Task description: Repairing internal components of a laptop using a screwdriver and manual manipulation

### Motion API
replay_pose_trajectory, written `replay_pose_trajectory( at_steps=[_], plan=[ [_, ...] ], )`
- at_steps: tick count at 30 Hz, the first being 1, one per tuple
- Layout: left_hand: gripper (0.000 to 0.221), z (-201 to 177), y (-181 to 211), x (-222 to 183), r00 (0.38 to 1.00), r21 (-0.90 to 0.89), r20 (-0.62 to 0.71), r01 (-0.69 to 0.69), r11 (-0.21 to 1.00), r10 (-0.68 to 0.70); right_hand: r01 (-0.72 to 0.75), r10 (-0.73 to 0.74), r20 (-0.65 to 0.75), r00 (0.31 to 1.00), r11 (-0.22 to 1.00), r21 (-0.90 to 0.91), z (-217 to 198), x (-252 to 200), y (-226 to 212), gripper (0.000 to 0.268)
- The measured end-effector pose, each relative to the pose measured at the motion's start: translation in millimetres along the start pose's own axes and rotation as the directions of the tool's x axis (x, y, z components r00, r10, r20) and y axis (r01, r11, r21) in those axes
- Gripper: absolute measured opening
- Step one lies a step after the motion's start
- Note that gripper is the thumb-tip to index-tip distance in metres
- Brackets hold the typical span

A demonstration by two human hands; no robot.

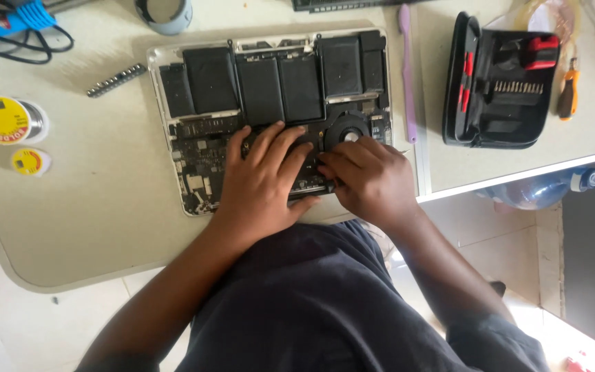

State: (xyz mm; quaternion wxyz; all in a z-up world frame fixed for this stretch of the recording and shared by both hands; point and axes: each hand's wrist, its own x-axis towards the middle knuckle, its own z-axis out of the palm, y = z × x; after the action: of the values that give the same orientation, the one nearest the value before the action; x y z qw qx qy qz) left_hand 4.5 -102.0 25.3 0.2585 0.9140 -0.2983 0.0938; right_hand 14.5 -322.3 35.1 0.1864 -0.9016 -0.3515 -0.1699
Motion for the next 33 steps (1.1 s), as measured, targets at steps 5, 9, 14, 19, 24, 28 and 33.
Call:
replay_pose_trajectory(
  at_steps=[5, 9, 14, 19, 24, 28, 33],
  plan=[
    [0.084, 7, 0, 1, 0.999, 0.010, -0.034, 0.012, 1.000, -0.012, -0.010, 0.016, 0.094, 0.995, 0.997, -0.071, -2, 5, -1, 0.011],
    [0.078, 18, -1, 3, 0.991, 0.046, -0.134, 0.020, 0.999, -0.013, 0.028, 0.005, 0.109, 0.994, 0.954, -0.298, 9, 5, 2, 0.012],
    [0.079, 23, -5, 3, 0.990, 0.052, -0.137, 0.020, 0.998, -0.013, 0.122, -0.063, 0.156, 0.986, 0.906, -0.405, 11, 20, 5, 0.011],
    [0.080, 25, -7, 1, 0.991, 0.055, -0.133, 0.031, 0.998, -0.023, 0.279, -0.210, 0.229, 0.951, 0.900, -0.335, 5, 30, 12, 0.013],
    [0.082, 26, -8, 0, 0.988, 0.056, -0.147, 0.054, 0.997, -0.046, 0.345, -0.284, 0.235, 0.929, 0.897, -0.277, 8, 33, 18, 0.016],
    [0.082, 28, -7, -1, 0.987, 0.070, -0.148, 0.073, 0.995, -0.062, 0.353, -0.287, 0.281, 0.916, 0.909, -0.221, 9, 32, 24, 0.016],
    [0.083, 25, -7, 0, 0.989, 0.062, -0.129, 0.080, 0.995, -0.071, 0.336, -0.274, 0.300, 0.914, 0.925, -0.178, 11, 31, 28, 0.018]
  ],
)
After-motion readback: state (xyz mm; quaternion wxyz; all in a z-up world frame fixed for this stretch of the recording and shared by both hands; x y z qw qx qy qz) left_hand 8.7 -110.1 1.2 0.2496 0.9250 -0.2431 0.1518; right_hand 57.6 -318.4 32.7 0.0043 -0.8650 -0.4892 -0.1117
